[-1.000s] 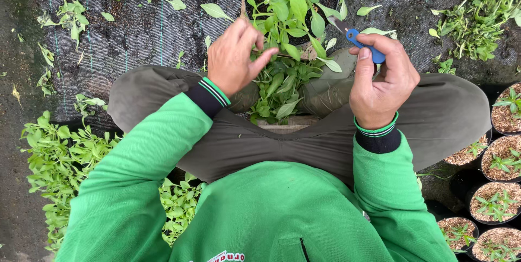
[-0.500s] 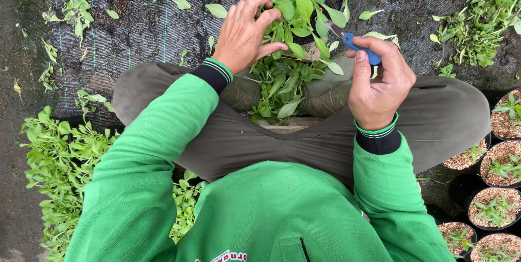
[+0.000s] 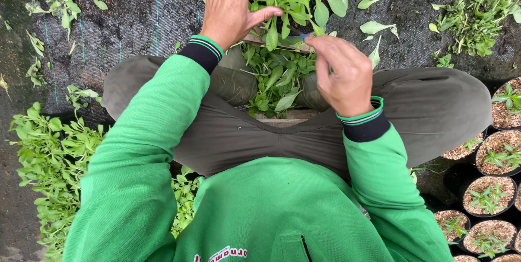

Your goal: The person sits cross-legged on the ground and uses a small blue knife to trim leaves and stems from a potted plant. The cuttings are placed on a small wooden board between their legs. The person continues trimming the plant throughout the clip.

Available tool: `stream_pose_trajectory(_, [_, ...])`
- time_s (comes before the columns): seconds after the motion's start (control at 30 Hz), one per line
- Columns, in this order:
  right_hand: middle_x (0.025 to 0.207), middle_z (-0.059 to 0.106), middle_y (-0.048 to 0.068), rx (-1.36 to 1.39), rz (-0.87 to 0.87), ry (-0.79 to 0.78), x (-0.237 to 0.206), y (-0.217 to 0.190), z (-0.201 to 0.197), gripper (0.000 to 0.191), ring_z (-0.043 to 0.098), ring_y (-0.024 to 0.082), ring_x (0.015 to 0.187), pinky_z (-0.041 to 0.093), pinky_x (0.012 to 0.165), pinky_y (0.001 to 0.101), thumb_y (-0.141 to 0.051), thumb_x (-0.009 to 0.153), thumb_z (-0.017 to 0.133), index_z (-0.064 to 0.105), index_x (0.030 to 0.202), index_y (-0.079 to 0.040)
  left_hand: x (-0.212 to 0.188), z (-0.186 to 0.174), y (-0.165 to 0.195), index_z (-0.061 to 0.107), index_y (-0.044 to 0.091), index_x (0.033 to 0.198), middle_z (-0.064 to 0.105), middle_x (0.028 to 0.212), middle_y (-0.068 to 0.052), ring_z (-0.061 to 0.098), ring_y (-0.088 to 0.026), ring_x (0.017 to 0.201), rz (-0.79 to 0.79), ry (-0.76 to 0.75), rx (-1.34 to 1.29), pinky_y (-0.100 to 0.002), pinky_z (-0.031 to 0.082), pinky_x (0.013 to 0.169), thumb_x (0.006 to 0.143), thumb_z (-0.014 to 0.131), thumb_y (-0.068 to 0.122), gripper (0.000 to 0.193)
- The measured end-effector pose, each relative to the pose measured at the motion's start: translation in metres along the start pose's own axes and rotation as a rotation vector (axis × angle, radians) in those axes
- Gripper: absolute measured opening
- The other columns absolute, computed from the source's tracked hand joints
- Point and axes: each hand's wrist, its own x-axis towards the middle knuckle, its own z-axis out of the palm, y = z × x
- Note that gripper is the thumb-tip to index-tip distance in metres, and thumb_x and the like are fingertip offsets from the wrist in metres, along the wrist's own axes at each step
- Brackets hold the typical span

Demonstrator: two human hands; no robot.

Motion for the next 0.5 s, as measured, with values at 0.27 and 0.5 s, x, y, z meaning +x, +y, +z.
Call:
stream_pose_trajectory(0.27, [0.118,0.073,0.013,-0.109,-0.068,-0.051,0.002,0.011,0.035,0.032,0.072,0.03,0.098,0.058,0.085,0.0391,0.007,0.093,0.071,0.072,0.123,-0.005,-0.003,0.003,-0.005,0.057,0.015,0.128,0.054,0.12,-0.014,0.053,-0.037,0.113,0.014,0.008,0.013,-0.05,0.044,0.095,0.093,0.083,0.052,0.057])
stream_pose_trajectory(0.5, [0.12,0.072,0.013,-0.12,-0.08,-0.061,0.005,0.012,0.042,0.033,0.073,0.031,0.101,0.06,0.084,0.0384,0.007,0.092,0.071,0.072,0.123,-0.004,-0.005,0.002,-0.002,0.057,0.015,0.127,0.054,0.121,-0.014,0.053,-0.037,0.114,0.001,0.036,-0.043,-0.05,0.044,0.095,0.092,0.089,0.049,0.059])
